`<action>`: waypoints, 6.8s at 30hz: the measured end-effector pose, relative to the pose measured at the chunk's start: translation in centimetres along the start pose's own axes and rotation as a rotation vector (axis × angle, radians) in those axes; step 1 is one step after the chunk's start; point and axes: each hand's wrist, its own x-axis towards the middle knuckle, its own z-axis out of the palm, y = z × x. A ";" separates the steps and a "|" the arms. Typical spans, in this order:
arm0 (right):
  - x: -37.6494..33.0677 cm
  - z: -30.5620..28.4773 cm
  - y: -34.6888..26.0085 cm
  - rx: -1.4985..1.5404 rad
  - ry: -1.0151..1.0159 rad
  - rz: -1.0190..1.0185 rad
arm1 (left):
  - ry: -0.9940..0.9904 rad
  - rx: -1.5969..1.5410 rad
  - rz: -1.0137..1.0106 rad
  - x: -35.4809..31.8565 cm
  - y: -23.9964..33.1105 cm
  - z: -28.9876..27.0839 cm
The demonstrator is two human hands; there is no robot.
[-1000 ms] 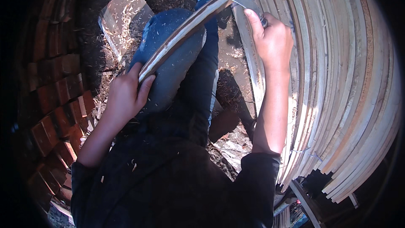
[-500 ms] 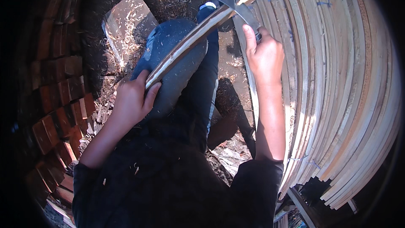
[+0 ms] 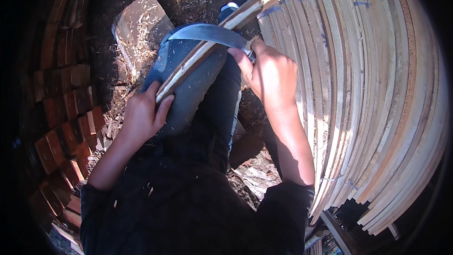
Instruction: The person sits on the ground and uses a curved knife to shave thin strips from a long piece of wood held between their legs. They repeatedly scrape the blade along the wood's length to remove the outer layer, creating fine wood shavings.
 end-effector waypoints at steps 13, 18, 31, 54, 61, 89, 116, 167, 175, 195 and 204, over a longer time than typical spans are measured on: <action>0.5 -0.2 1.3 -0.011 0.002 0.050 | -0.027 0.049 -0.003 0.3 0.2 -0.1; 2.8 -1.2 5.8 0.028 0.108 0.263 | -0.019 0.053 -0.026 -0.4 0.0 -0.8; 3.9 -2.6 5.2 -0.077 0.056 0.354 | -0.034 0.050 -0.028 -0.3 -0.3 -0.8; 1.2 -0.8 2.3 -0.075 0.025 0.119 | -0.052 -0.039 -0.024 0.3 -0.2 -0.4; 6.6 -3.8 9.3 0.068 0.152 0.544 | -0.035 0.095 0.009 -0.1 -0.1 -0.8; 3.8 -3.0 7.1 0.159 0.133 0.332 | 0.003 0.054 0.028 0.4 -0.3 -0.5; 0.3 -0.5 1.8 0.134 0.119 0.307 | -0.138 -0.186 -0.044 0.1 -1.9 -1.1; -8.5 -2.0 0.8 1.397 -0.203 0.386 | -0.129 -0.040 -0.009 -2.0 -2.4 -1.2; -9.7 -0.1 1.6 1.201 -0.175 0.280 | -0.107 0.024 0.024 -2.2 -3.0 -0.9; -11.2 -2.3 1.3 1.103 -0.325 0.303 | -0.179 0.110 0.094 -1.0 -3.6 -1.8; -11.6 -1.9 3.4 1.234 -0.178 0.374 | -0.106 0.098 0.164 -1.1 -4.7 -1.5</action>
